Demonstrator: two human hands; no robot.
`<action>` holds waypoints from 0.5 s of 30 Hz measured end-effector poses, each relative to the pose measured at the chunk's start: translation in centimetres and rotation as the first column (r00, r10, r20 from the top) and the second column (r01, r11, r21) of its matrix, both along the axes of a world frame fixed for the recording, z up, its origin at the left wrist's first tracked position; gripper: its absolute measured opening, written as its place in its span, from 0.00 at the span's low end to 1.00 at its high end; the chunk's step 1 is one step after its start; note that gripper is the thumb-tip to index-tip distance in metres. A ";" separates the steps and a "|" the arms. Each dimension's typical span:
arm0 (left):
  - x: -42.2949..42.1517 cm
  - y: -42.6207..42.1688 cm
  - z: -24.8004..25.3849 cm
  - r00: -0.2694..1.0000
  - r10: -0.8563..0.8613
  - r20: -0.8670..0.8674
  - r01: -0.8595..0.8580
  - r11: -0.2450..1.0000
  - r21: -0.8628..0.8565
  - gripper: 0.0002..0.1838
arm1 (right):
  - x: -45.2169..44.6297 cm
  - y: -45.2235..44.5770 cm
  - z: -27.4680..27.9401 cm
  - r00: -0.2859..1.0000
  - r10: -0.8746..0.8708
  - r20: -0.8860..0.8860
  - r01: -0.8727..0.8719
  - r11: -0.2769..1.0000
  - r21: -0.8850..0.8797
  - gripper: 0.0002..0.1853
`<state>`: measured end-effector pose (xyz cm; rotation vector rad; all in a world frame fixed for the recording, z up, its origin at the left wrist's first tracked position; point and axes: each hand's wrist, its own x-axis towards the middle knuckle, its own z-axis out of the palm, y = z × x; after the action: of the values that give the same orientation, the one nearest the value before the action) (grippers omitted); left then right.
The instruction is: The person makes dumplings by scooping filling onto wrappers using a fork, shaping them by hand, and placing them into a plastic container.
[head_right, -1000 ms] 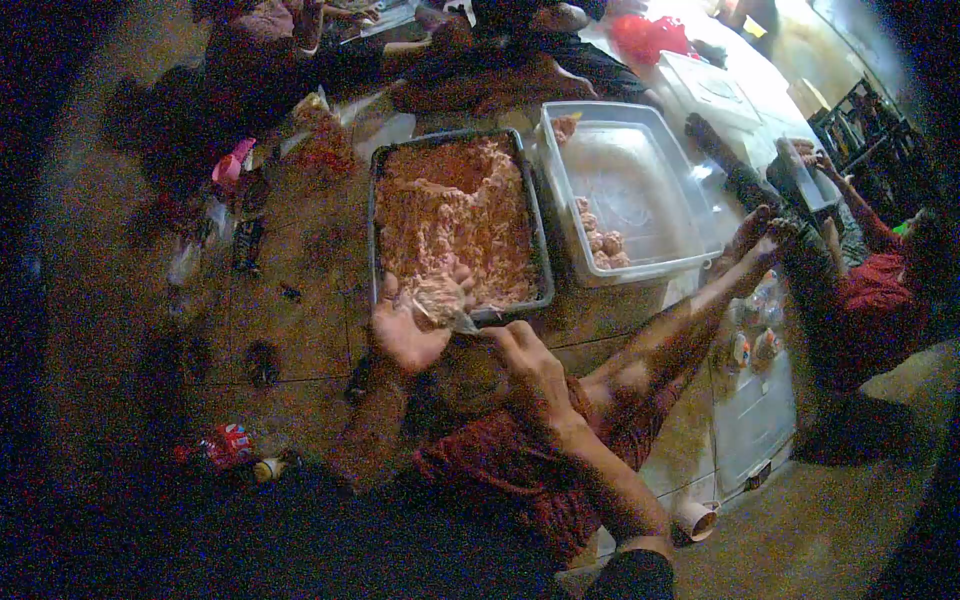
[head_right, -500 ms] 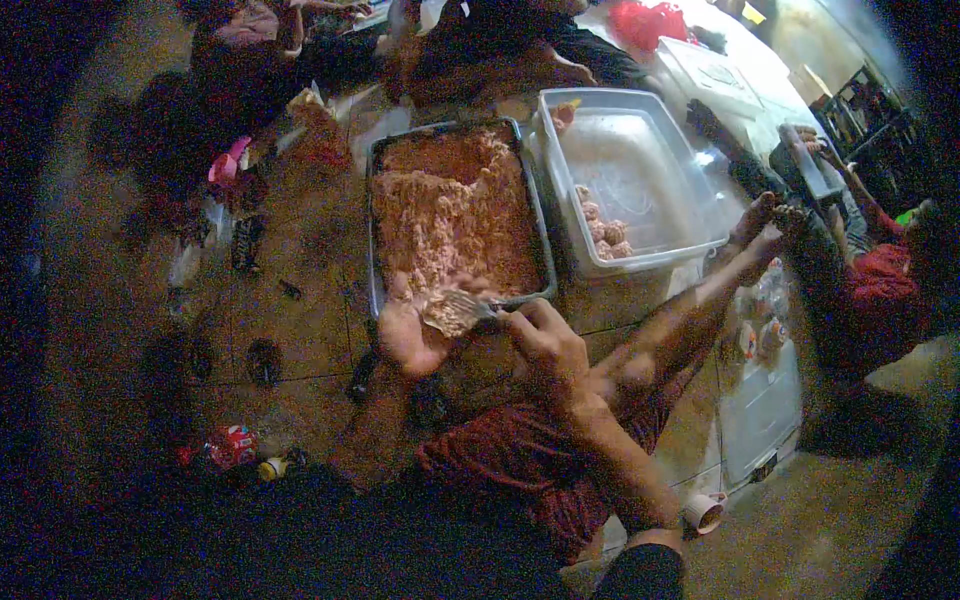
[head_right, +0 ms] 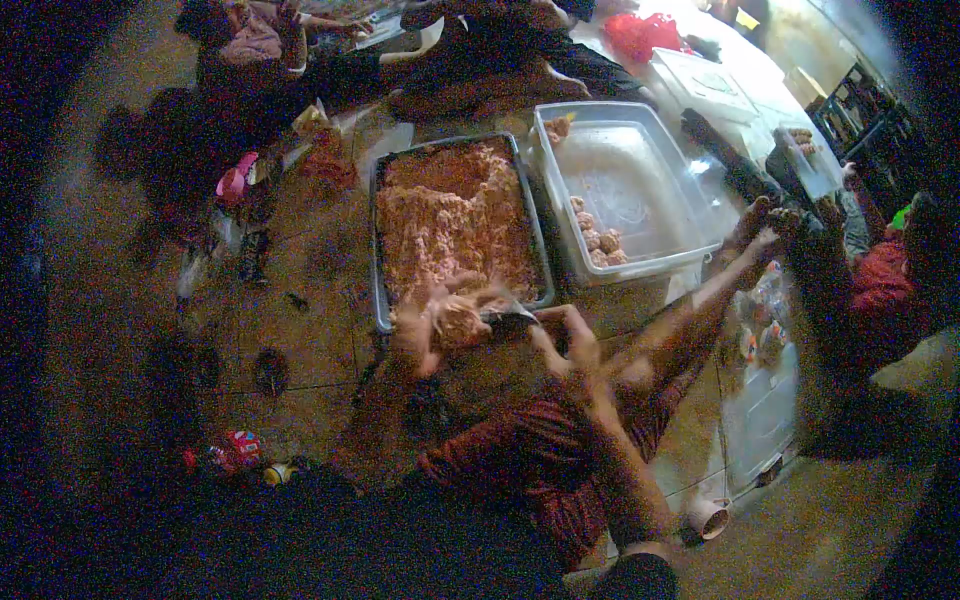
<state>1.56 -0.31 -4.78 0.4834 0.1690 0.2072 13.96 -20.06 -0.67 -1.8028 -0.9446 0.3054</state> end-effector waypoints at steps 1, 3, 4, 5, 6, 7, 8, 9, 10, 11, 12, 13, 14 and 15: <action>0.6 -1.5 1.9 0.994 0.010 -0.106 0.008 0.985 0.171 0.49 | -0.3 0.3 -0.1 0.968 -0.022 -0.248 0.022 1.000 -0.001 0.08; 0.6 -1.8 2.3 0.977 0.038 -0.211 0.037 0.940 0.339 0.50 | -0.2 0.9 -2.9 0.929 0.091 -0.360 -0.074 0.995 0.059 0.12; 0.3 -1.0 2.7 0.980 -0.043 -0.193 0.140 0.841 0.523 0.49 | -0.6 1.2 -2.0 0.885 0.154 -0.440 -0.147 0.988 0.050 0.12; -0.5 -0.1 3.2 0.975 -0.139 -0.171 0.196 0.901 0.387 0.43 | -0.9 1.4 -1.1 0.829 0.211 -0.517 -0.219 0.975 0.045 0.12; -1.2 0.6 5.4 0.962 -0.228 -0.149 0.259 0.934 0.244 0.38 | -1.3 1.5 -0.2 0.796 0.185 -0.576 -0.181 0.981 0.065 0.12; -1.1 0.9 4.8 0.960 -0.236 -0.151 0.267 0.934 0.239 0.38 | -1.6 1.5 1.2 0.796 0.176 -0.579 -0.174 0.983 0.060 0.12; -0.8 1.2 3.7 0.966 -0.190 -0.174 0.256 0.776 0.576 0.34 | -1.7 1.7 2.7 0.772 0.230 -0.592 -0.168 0.973 0.160 0.13; -0.3 1.4 2.5 0.975 -0.139 -0.174 0.221 0.508 0.833 0.30 | -1.6 2.0 3.6 0.750 0.287 -0.596 -0.159 0.953 0.258 0.13; 0.3 1.0 1.0 0.975 -0.219 0.026 0.107 0.575 0.811 0.27 | -1.3 2.5 3.3 0.795 0.293 -0.531 -0.185 0.951 0.247 0.17; 0.9 0.7 -0.6 0.928 -0.298 0.224 0.027 0.654 0.756 0.25 | -1.2 2.5 3.5 0.798 0.290 -0.528 -0.182 0.952 0.247 0.17; 1.3 -0.3 -0.8 0.944 -0.235 0.232 -0.023 0.654 0.756 0.25 | -1.2 2.5 3.6 0.897 0.194 -0.396 -0.146 0.978 0.148 0.16; 0.9 -0.4 -0.8 0.972 -0.138 0.188 -0.077 0.569 0.819 0.25 | -1.3 2.5 3.6 0.964 0.102 -0.247 -0.092 0.994 0.051 0.15; 0.4 -0.5 -0.8 0.989 -0.036 0.142 -0.109 0.471 0.876 0.24 | -1.8 2.4 3.3 0.967 0.013 -0.255 0.016 0.994 0.111 0.12; 0.1 -0.9 0.5 0.993 0.068 0.096 -0.115 0.371 0.921 0.24 | -1.8 2.2 2.5 0.967 0.017 -0.254 0.011 0.994 0.110 0.12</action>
<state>1.68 -1.17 -4.31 1.6470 0.0113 0.4288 12.12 -17.85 1.81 -1.6157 -0.7673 0.4659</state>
